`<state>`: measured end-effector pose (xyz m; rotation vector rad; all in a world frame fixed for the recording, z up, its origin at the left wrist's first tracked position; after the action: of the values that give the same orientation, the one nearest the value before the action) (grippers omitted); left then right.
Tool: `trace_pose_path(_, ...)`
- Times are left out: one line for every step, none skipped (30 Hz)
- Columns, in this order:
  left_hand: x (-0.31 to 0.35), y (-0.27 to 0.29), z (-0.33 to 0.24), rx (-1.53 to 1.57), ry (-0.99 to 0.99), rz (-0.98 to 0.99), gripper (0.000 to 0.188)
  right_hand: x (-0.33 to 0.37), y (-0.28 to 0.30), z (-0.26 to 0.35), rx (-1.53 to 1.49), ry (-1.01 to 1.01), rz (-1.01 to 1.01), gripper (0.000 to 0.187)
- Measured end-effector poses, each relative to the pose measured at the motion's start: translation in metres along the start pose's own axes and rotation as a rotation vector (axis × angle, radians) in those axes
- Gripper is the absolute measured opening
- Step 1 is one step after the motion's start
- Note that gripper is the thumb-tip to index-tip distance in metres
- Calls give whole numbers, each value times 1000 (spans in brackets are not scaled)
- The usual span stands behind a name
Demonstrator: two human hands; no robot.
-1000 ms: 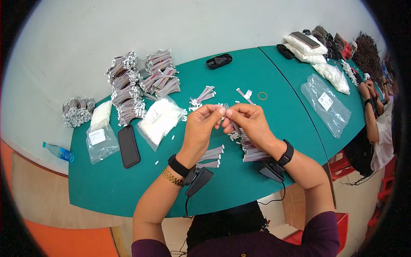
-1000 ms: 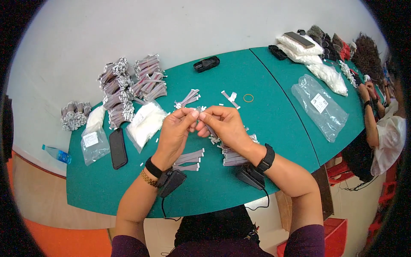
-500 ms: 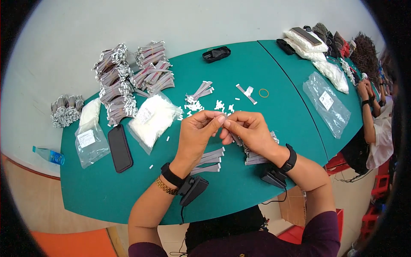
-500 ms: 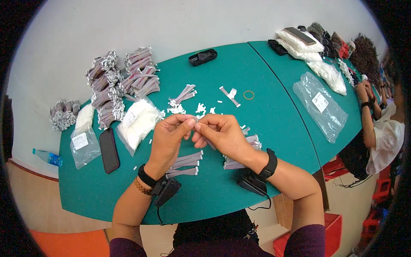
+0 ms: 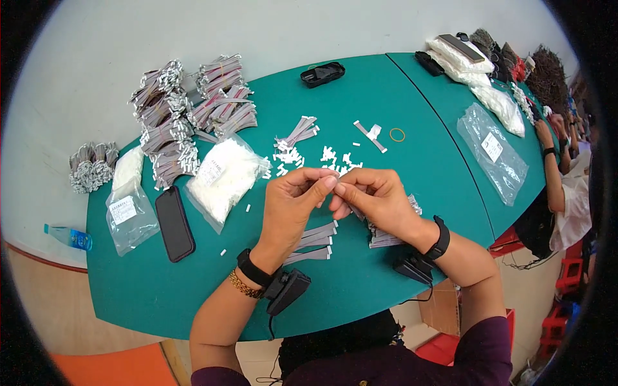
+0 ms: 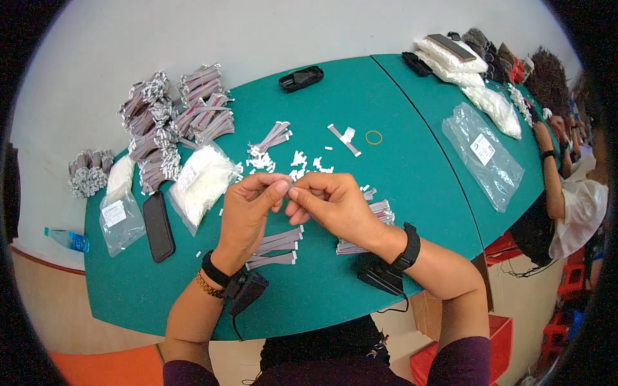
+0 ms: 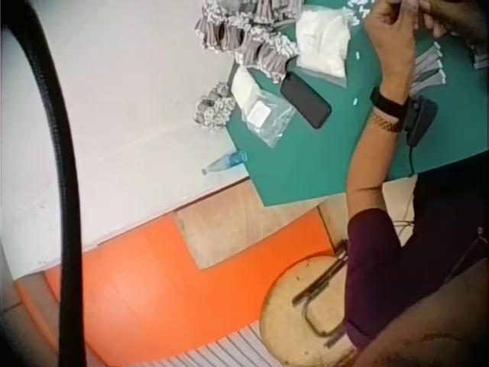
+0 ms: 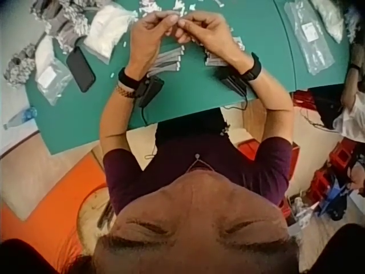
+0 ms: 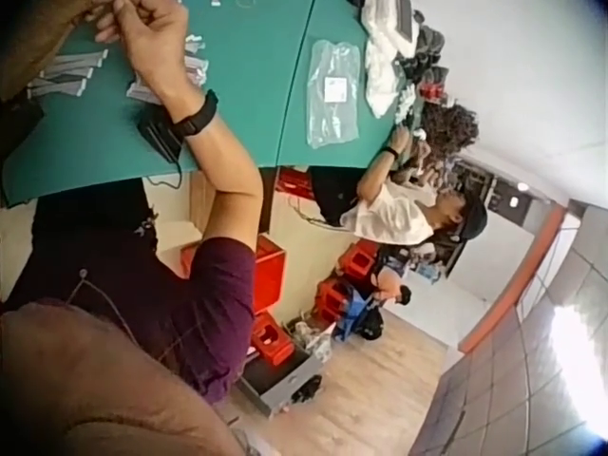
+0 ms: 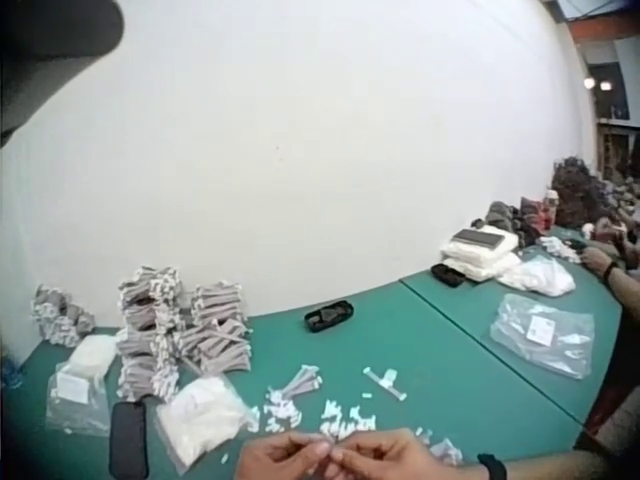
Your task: Attaching small plastic components onto thin strips at a workbench.
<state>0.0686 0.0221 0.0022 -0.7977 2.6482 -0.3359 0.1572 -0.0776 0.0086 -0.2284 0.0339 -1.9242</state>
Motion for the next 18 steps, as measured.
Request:
trace_pose_path(0, 0, 0, 0, 2, 2, 14, 0, 0, 0, -1, 0, -3, 17)
trace_pose_path(0, 0, -1, -25, -16, 7, 14, 0, 0, 0, 9, -5, 5, 17)
trace_pose_path(0, 0, 0, -26, -16, 7, 14, 0, 0, 0, 7, -5, 5, 17)
trace_pose_path(0, 0, -1, -26, -38, 9, 14, 0, 0, 0, 16, 2, 4, 17)
trace_pose_path(0, 0, 0, -28, -38, 9, 14, 0, 0, -1, 15, 3, 5, 17)
trace_pose_path(0, 0, -1, -27, -60, 11, 14, 0, 0, -1, 24, 9, 4, 17)
trace_pose_path(0, 0, -2, -29, -60, 11, 14, -1, 0, 0, 23, 9, 4, 17)
trace_pose_path(0, 0, -3, -47, -60, -6, 14, -1, 0, 0, 21, -17, -6, 17)
trace_pose_path(0, -1, -4, -46, -59, -4, 14, -1, 0, 2, 20, -17, -9, 17)
trace_pose_path(0, -1, -5, -64, -60, -21, 13, -1, 0, 1, 19, -44, -19, 17)
trace_pose_path(0, 0, -4, -63, -58, -20, 13, -1, 1, 2, 18, -44, -21, 17)
trace_pose_path(1, 1, -1, -51, -17, -10, 14, 0, 1, 2, 43, -56, -28, 16)
trace_pose_path(1, 2, 0, -51, -16, -10, 14, 0, 1, 2, 43, -56, -28, 16)
trace_pose_path(2, 4, 3, -40, 24, -2, 14, 0, 1, 1, 68, -68, -33, 16)
trace_pose_path(2, 4, 3, -40, 24, -2, 14, 0, 2, 0, 68, -67, -33, 16)
trace_pose_path(3, 3, 5, 9, 51, -1, 15, 0, 2, 0, 45, -42, -36, 16)
trace_pose_path(3, 3, 5, 9, 50, -1, 15, -1, 3, -2, 45, -42, -35, 16)
trace_pose_path(3, 2, 6, 59, 78, 0, 15, -1, 4, -2, 23, -17, -38, 16)
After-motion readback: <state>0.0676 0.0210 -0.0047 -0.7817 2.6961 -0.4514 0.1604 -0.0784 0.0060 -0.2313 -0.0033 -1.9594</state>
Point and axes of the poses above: each hand's wrist, its own x-axis away from the middle knuckle, its own y-axis out of the back of the hand, z = x × y, the point moved 5 cm from there along -x, towards the middle knuckle, and after that the axes turned 12 degrees about -y, right-handed, at the moved point
